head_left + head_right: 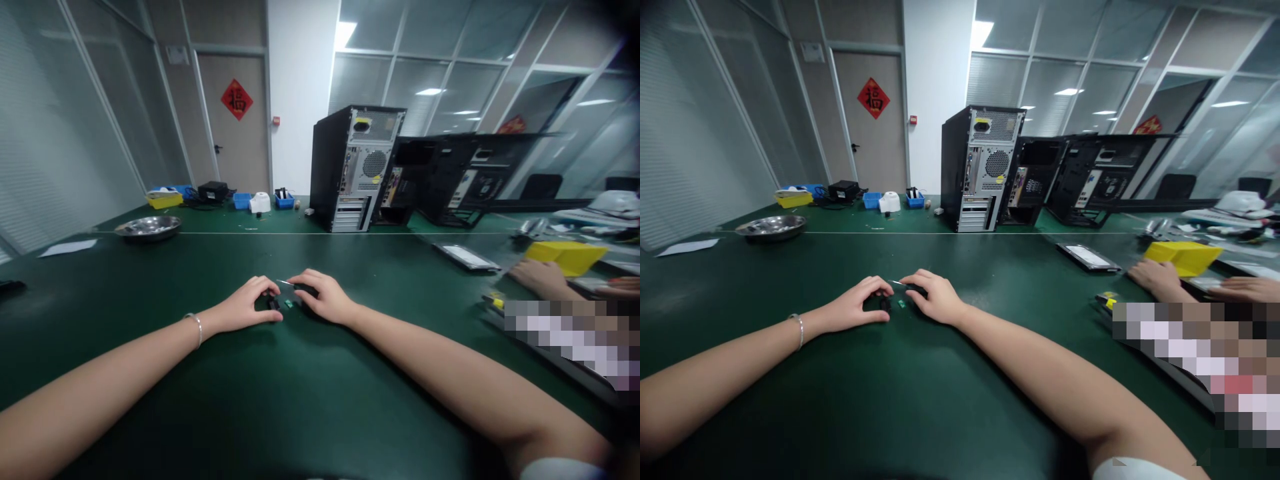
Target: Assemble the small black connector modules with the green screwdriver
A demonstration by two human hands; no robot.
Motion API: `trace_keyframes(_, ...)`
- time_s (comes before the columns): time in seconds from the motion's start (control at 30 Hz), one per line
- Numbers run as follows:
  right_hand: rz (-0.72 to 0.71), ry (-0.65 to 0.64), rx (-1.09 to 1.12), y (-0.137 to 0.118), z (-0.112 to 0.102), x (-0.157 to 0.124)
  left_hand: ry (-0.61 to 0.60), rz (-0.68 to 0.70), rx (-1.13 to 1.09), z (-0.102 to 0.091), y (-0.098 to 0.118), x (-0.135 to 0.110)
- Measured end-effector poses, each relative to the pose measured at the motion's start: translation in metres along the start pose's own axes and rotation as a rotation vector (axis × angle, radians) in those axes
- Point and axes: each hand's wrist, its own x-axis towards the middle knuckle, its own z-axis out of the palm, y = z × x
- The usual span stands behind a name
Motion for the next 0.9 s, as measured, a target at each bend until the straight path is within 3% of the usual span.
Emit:
trace_keyframes(0.23, 0.037, -0.096, 0.024, -0.002, 0.001, 0.001, -0.005, 0.012, -0.002, 0.0, -0.004, 0.0)
trace_keyframes(0.43, 0.037, -0.158, 0.08, -0.004, -0.001, 0.001, 0.053, -0.042, -0.229, -0.003, -0.013, 0.003)
trace_keyframes(0.63, 0.028, -0.163, 0.092, -0.001, 0.001, 0.001, 0.03, -0.143, -0.546, -0.003, -0.013, 0.006)
trace_keyframes(0.77, 0.035, -0.118, 0.067, -0.002, 0.001, 0.0, 0.062, -0.158, -0.589, -0.001, -0.011, 0.006)
trace_keyframes(0.9, 0.041, 0.061, 0.099, -0.008, 0.002, -0.003, 0.07, -0.192, -0.645, 0.004, 0.0, 0.003)
